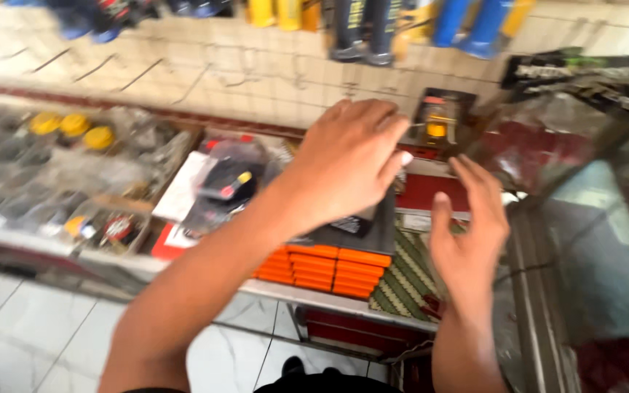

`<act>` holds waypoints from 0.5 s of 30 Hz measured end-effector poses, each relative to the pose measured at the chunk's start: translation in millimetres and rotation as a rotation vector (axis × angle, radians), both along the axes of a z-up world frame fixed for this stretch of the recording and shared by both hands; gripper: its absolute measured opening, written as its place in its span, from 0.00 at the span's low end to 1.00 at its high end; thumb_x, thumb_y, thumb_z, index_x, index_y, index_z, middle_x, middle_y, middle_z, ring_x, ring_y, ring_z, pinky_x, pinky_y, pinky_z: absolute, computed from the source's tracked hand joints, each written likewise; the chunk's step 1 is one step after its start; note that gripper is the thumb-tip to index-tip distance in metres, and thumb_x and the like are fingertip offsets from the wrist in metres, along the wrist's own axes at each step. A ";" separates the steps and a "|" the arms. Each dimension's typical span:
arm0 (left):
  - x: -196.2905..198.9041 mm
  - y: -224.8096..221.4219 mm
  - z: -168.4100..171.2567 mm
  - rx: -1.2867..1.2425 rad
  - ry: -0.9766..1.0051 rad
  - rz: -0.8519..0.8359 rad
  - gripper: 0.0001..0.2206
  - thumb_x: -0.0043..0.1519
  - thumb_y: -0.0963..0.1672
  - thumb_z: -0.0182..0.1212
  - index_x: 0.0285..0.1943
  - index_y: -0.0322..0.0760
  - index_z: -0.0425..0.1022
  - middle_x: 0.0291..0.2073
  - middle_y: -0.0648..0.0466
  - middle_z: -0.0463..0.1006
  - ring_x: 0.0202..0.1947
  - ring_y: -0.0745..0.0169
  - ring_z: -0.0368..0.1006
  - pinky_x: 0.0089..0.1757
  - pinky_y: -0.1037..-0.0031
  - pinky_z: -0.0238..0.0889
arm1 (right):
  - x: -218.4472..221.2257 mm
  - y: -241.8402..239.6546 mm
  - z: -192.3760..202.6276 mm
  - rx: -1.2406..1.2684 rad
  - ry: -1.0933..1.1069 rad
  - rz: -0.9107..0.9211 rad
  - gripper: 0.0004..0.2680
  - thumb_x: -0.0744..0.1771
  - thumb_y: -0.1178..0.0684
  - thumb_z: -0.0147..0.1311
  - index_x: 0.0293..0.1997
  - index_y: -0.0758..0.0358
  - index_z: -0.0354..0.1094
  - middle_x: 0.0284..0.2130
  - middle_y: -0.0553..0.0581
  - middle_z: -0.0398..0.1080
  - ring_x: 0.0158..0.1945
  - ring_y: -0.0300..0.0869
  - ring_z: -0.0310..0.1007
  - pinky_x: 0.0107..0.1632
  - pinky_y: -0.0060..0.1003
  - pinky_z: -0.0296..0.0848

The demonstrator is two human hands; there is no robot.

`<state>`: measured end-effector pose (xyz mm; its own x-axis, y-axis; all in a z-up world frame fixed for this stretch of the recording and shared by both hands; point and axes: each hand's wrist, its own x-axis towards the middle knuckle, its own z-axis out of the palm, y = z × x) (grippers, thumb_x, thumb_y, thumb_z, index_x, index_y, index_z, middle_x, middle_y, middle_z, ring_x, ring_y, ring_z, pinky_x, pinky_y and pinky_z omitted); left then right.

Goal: The person removes several small packaged items from a wall rack and a counter, turns them over by hand, and places them onto a table alongside other similar packages.

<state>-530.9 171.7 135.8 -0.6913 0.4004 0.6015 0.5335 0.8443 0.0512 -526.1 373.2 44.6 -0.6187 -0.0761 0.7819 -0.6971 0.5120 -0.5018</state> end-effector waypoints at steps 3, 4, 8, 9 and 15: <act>53.6 -8.9 -3.6 0.089 0.064 0.097 0.15 0.64 0.45 0.62 0.55 0.29 0.73 0.56 0.42 0.75 0.60 0.42 0.70 0.61 0.53 0.60 | 34.6 -22.4 20.9 0.005 0.059 0.147 0.15 0.69 0.66 0.53 0.64 0.68 0.67 0.61 0.67 0.70 0.64 0.56 0.72 0.68 0.42 0.69; 71.4 -14.0 -5.7 0.115 0.104 0.136 0.15 0.64 0.44 0.62 0.56 0.29 0.73 0.57 0.41 0.75 0.62 0.42 0.69 0.63 0.53 0.59 | 45.4 -32.5 23.9 0.025 0.055 0.190 0.14 0.68 0.66 0.53 0.62 0.68 0.68 0.60 0.67 0.70 0.64 0.56 0.72 0.67 0.43 0.69; 145.6 -45.2 -24.4 0.202 0.151 0.352 0.18 0.63 0.43 0.64 0.60 0.30 0.73 0.61 0.41 0.73 0.66 0.41 0.67 0.64 0.50 0.56 | 86.7 -76.7 20.7 0.052 0.028 0.438 0.13 0.66 0.66 0.54 0.57 0.69 0.70 0.57 0.67 0.71 0.62 0.55 0.72 0.66 0.45 0.69; 167.3 -55.6 -29.8 0.252 0.123 0.386 0.18 0.62 0.43 0.64 0.60 0.31 0.73 0.62 0.42 0.73 0.66 0.41 0.66 0.64 0.51 0.57 | 95.2 -90.3 19.4 0.043 0.024 0.527 0.13 0.65 0.66 0.54 0.55 0.70 0.70 0.57 0.66 0.71 0.62 0.55 0.73 0.65 0.45 0.70; 290.6 -111.9 -77.3 0.441 0.073 0.797 0.18 0.60 0.42 0.66 0.59 0.35 0.75 0.61 0.46 0.74 0.66 0.42 0.67 0.61 0.55 0.62 | 158.5 -175.4 -0.1 0.106 0.007 0.928 0.13 0.63 0.65 0.56 0.53 0.68 0.72 0.53 0.63 0.73 0.59 0.55 0.74 0.62 0.45 0.69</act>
